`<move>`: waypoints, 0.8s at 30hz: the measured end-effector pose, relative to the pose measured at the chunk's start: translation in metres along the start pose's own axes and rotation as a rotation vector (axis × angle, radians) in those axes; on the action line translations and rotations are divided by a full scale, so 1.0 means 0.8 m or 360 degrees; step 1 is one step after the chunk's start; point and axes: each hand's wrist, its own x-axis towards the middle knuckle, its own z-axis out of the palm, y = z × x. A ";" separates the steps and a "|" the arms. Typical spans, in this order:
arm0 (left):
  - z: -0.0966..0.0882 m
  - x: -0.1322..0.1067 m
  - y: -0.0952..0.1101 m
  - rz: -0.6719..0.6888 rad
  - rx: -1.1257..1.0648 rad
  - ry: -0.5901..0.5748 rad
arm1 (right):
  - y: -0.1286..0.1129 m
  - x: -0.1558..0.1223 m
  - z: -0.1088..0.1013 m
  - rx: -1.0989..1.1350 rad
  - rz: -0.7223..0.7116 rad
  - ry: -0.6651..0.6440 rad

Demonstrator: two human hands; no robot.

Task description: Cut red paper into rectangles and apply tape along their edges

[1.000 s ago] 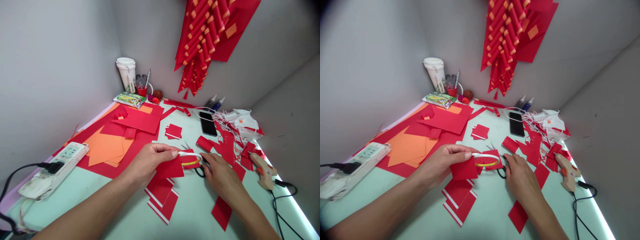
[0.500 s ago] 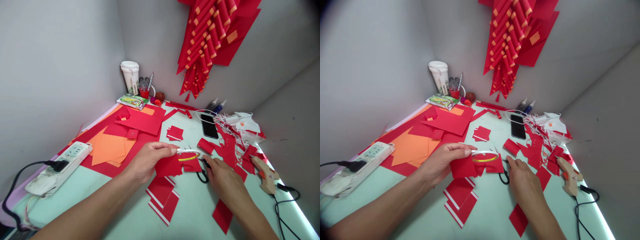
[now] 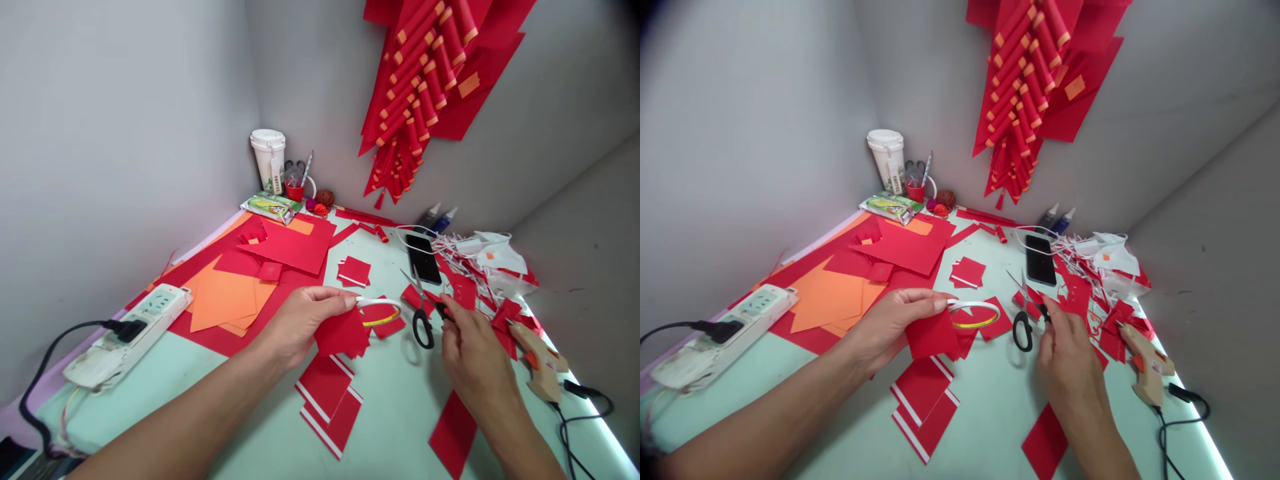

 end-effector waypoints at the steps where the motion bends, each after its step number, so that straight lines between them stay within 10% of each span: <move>1: 0.000 0.000 0.000 0.0006 -0.0008 -0.0006 | -0.001 0.001 0.001 0.0076 0.0012 0.0012; 16: -0.004 0.000 0.002 0.0088 -0.0037 0.0042 | -0.005 -0.004 -0.002 0.2125 0.0474 -0.0765; 24: -0.005 0.003 -0.003 0.0154 -0.0029 0.0055 | -0.039 -0.021 -0.028 0.2331 0.0522 -0.1142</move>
